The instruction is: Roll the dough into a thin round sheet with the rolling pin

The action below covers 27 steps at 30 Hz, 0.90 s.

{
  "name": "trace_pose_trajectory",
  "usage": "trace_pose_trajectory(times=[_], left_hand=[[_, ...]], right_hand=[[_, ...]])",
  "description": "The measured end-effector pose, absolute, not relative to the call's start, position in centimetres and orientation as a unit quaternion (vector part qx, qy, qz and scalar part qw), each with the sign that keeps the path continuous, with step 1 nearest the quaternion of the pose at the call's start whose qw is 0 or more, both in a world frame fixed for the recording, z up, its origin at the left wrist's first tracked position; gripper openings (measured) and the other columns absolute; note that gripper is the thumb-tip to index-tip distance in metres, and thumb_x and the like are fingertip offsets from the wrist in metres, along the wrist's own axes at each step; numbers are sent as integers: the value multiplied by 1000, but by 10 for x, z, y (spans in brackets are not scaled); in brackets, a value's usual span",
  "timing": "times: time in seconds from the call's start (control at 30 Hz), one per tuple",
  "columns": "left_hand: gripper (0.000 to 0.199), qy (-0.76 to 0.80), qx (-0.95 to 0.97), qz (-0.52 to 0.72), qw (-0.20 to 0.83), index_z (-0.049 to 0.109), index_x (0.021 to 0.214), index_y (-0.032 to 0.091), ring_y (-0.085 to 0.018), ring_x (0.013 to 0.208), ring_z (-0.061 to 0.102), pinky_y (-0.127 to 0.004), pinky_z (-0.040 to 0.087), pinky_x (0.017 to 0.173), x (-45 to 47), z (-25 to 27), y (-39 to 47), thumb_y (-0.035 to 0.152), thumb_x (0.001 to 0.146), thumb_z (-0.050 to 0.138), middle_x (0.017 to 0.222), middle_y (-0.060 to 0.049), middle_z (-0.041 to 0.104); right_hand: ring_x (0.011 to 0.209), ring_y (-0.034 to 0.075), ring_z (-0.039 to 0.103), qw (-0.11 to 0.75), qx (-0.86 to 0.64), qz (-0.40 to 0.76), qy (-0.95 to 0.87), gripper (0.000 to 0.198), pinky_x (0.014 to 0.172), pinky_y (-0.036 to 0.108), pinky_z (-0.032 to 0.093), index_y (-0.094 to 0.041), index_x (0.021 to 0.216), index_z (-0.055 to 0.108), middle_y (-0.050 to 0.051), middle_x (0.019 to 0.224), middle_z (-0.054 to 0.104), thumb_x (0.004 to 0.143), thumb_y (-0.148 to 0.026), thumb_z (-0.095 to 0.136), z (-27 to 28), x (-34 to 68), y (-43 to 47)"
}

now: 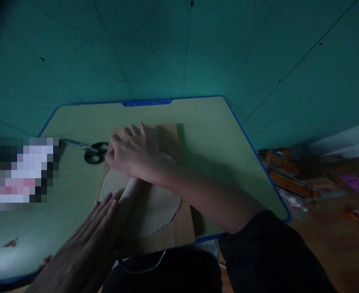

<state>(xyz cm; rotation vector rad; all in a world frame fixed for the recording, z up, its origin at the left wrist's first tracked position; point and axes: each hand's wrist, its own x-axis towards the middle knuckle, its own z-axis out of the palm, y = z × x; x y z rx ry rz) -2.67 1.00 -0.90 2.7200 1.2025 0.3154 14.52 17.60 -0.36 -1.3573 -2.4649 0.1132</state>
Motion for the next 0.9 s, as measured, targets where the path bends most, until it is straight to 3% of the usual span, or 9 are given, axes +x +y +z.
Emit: trace_pose_trajectory(times=[0.23,0.4,0.53,0.67,0.73,0.8,0.9], left_hand=[[78,379,916,96,93,5,162,19,-32,148,33,-47,43,114,6,-10,3,20,95,45,164,-13,26],[75,276,952,113,64,26,158,10,-38,151,21,-51,42,114,29,-19,1,38,95,55,161,-16,33],[70,243,959,138,54,37,153,9,-38,152,19,-55,37,117,43,-13,1,37,93,60,158,-16,40],[63,321,926,171,107,38,153,15,-32,147,35,-47,44,112,25,0,12,39,97,53,154,-15,47],[51,431,871,210,109,48,146,18,-30,133,53,-42,53,101,4,3,25,37,99,45,143,-15,58],[40,551,795,235,98,63,127,19,-25,102,70,-35,58,81,-15,5,39,37,99,41,116,-12,71],[35,656,727,169,111,69,93,20,-20,69,67,-30,49,59,-29,9,55,42,94,41,86,-6,70]], right_hand=[[148,32,31,119,-449,70,-883,53,122,55,13,-13,144,51,16,156,43,94,-33,55,-1,182,160],[151,30,23,102,-450,77,-884,54,124,52,11,-15,145,51,12,160,39,93,-27,53,-1,216,144],[149,31,28,106,-445,77,-886,56,124,51,18,-12,145,51,14,159,39,90,-21,50,-5,228,140],[143,28,39,160,-438,110,-878,54,119,48,31,-12,138,57,16,154,45,84,-15,49,-13,228,145],[142,27,41,212,-432,131,-867,50,117,48,35,-12,131,61,17,151,47,83,-13,46,-19,230,145],[142,26,42,263,-425,149,-853,46,115,49,37,-13,124,63,17,149,49,82,-11,43,-23,234,142],[140,27,44,299,-424,163,-839,42,113,52,39,-17,115,65,15,147,51,81,-9,40,-26,241,137]])
